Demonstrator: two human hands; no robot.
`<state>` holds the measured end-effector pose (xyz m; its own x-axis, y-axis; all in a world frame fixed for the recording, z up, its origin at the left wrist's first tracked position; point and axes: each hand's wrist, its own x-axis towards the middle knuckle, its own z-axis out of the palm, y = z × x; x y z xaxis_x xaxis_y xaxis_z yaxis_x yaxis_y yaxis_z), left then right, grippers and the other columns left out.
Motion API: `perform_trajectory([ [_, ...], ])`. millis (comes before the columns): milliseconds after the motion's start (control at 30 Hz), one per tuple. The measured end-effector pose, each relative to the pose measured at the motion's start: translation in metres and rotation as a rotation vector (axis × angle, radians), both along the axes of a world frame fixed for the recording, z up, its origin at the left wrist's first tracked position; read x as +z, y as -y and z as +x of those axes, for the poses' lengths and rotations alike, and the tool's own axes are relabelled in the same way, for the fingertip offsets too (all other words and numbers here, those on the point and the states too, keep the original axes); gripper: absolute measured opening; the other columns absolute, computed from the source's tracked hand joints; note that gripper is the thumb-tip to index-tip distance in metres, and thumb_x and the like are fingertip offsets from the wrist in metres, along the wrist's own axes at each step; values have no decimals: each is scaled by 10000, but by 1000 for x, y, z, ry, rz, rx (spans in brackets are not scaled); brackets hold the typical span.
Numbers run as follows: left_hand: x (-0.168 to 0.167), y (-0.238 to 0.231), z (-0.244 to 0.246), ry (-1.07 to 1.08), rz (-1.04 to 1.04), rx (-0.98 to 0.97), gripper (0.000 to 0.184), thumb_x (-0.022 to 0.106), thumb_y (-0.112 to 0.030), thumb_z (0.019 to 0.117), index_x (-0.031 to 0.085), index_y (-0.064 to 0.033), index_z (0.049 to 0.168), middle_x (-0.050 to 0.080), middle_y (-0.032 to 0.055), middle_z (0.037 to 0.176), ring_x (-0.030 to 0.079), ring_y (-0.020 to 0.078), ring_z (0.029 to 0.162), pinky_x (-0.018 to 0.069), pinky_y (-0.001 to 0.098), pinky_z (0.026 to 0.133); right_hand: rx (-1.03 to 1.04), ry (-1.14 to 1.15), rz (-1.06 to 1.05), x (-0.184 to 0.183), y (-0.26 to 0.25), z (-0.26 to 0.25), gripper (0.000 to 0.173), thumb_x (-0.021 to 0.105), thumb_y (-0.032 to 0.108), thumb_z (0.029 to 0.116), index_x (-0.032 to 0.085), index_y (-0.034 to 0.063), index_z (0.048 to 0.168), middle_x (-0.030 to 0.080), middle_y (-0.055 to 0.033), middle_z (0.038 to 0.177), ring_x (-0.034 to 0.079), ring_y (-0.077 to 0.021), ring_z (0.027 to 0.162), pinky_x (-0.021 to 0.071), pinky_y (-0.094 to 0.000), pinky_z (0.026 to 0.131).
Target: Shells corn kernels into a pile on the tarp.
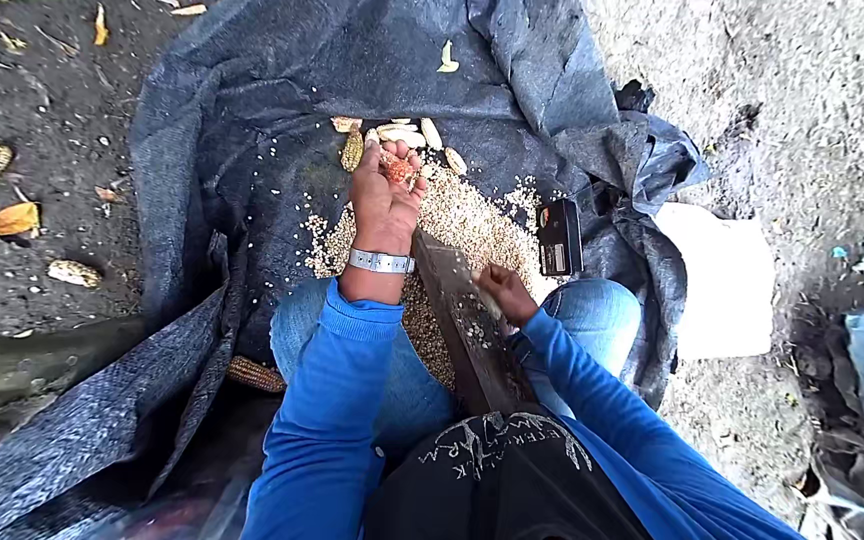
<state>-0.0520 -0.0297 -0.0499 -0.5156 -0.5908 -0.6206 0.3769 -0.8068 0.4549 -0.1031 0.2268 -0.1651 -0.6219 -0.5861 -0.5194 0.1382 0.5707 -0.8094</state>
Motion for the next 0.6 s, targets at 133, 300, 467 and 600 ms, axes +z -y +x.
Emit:
perform_trajectory([
  [133, 17, -11, 29, -70, -66, -182, 300, 259, -368, 1135, 491, -183, 1093, 608, -35, 940, 645, 61, 826, 542, 198, 706, 305, -450, 78, 20, -52, 56, 378, 758, 346, 897, 703, -23, 834, 668, -120, 806, 644, -211, 745, 552, -433, 721],
  [300, 14, 20, 19, -52, -37, 69, 368, 296, -363, 1119, 553, -180, 930, 662, -7, 852, 667, 133, 765, 561, 308, 638, 251, -833, -34, -15, -48, 69, 397, 688, 293, 918, 614, 24, 635, 596, -131, 686, 611, -257, 651, 517, -422, 612],
  [467, 10, 25, 13, -61, -25, 110, 378, 278, -370, 1121, 533, -184, 912, 639, -14, 829, 659, 127, 776, 554, 312, 672, 304, -627, 299, -38, 9, 19, 427, 616, 329, 955, 646, -22, 715, 657, -167, 809, 663, -338, 781, 514, -554, 711],
  [600, 4, 27, 16, -40, -12, 136, 365, 278, -371, 1119, 524, -195, 916, 641, -17, 820, 661, 122, 762, 552, 308, 659, 350, -728, 255, -38, 1, 19, 514, 583, 454, 997, 735, -6, 823, 697, -195, 1064, 684, -368, 976, 559, -550, 799],
])
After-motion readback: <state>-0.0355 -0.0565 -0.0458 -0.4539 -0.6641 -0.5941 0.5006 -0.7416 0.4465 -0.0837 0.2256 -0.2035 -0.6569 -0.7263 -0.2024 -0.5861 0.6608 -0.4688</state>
